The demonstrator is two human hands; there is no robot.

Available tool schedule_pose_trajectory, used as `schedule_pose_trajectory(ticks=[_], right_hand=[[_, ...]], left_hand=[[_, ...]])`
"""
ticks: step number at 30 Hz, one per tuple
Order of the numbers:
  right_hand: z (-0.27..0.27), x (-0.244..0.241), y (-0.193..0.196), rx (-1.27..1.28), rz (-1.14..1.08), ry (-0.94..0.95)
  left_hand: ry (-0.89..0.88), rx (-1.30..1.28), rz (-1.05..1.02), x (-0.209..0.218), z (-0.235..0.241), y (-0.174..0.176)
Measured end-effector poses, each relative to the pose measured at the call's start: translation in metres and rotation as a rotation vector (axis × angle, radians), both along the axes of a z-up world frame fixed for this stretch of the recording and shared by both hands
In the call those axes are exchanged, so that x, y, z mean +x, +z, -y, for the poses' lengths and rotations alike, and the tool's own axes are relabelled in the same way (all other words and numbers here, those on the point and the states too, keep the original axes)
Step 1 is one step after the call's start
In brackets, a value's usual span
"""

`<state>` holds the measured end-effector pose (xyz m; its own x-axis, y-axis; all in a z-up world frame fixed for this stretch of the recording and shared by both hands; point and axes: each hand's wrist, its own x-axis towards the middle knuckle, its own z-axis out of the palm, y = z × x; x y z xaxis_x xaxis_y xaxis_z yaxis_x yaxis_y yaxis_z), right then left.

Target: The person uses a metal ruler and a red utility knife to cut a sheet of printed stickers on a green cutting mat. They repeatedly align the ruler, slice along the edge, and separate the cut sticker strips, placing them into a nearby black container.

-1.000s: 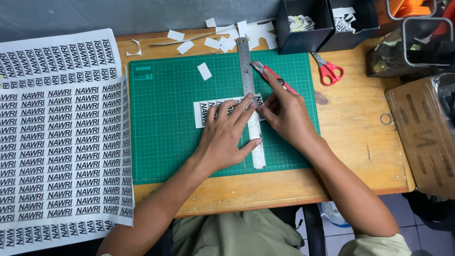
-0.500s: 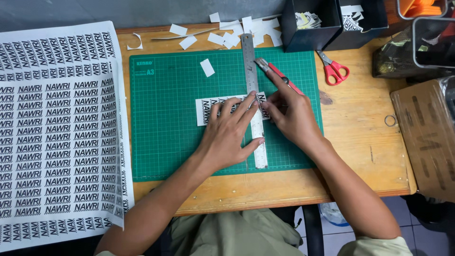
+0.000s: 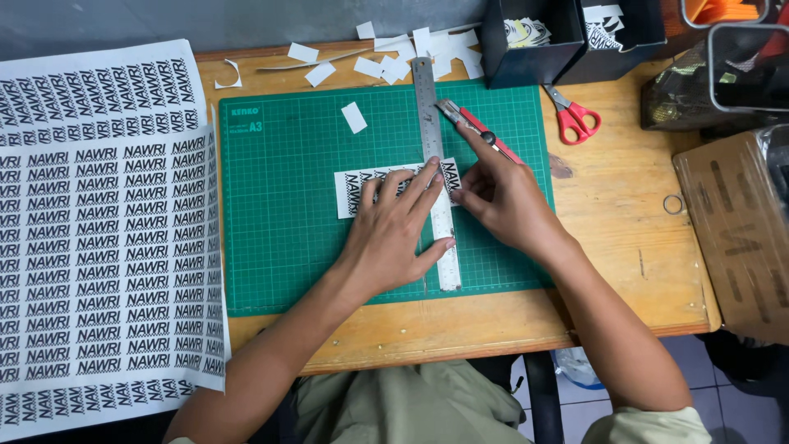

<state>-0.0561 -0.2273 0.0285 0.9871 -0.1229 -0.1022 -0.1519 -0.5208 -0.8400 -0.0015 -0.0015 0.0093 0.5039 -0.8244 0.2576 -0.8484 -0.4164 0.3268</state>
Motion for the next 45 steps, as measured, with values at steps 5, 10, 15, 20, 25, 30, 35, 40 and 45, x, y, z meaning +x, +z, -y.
schedule_pose_trajectory(ticks=[5, 10, 15, 20, 25, 30, 35, 40, 45], right_hand=[[0.01, 0.002, -0.004, 0.084, -0.003, -0.008], [0.015, 0.002, -0.009, 0.238, -0.013, -0.028], [0.022, 0.003, -0.019, 0.385, 0.039, -0.072], [0.025, 0.003, -0.025, 0.407, 0.102, -0.091], [0.027, 0.005, -0.025, 0.422, 0.181, -0.124], [0.032, 0.007, -0.02, 0.43, 0.272, -0.178], [0.037, 0.006, -0.015, 0.463, 0.331, -0.245], [0.045, 0.01, -0.016, 0.537, 0.391, -0.291], [0.052, 0.016, -0.021, 0.584, 0.474, -0.313]], left_hand=[[-0.004, -0.007, -0.005, 0.001, 0.0, -0.001], [-0.001, -0.016, 0.004, 0.0, -0.001, -0.002], [-0.001, -0.039, -0.032, -0.001, -0.003, -0.005], [0.002, -0.052, -0.006, -0.002, -0.002, -0.008], [0.013, -0.131, 0.012, -0.005, 0.001, -0.011], [0.023, -0.283, 0.057, -0.004, 0.006, -0.009], [-0.005, -0.479, 0.092, 0.0, 0.006, -0.001], [-0.002, -0.62, 0.132, 0.004, 0.012, 0.016], [0.078, -0.693, -0.273, -0.003, 0.032, 0.039]])
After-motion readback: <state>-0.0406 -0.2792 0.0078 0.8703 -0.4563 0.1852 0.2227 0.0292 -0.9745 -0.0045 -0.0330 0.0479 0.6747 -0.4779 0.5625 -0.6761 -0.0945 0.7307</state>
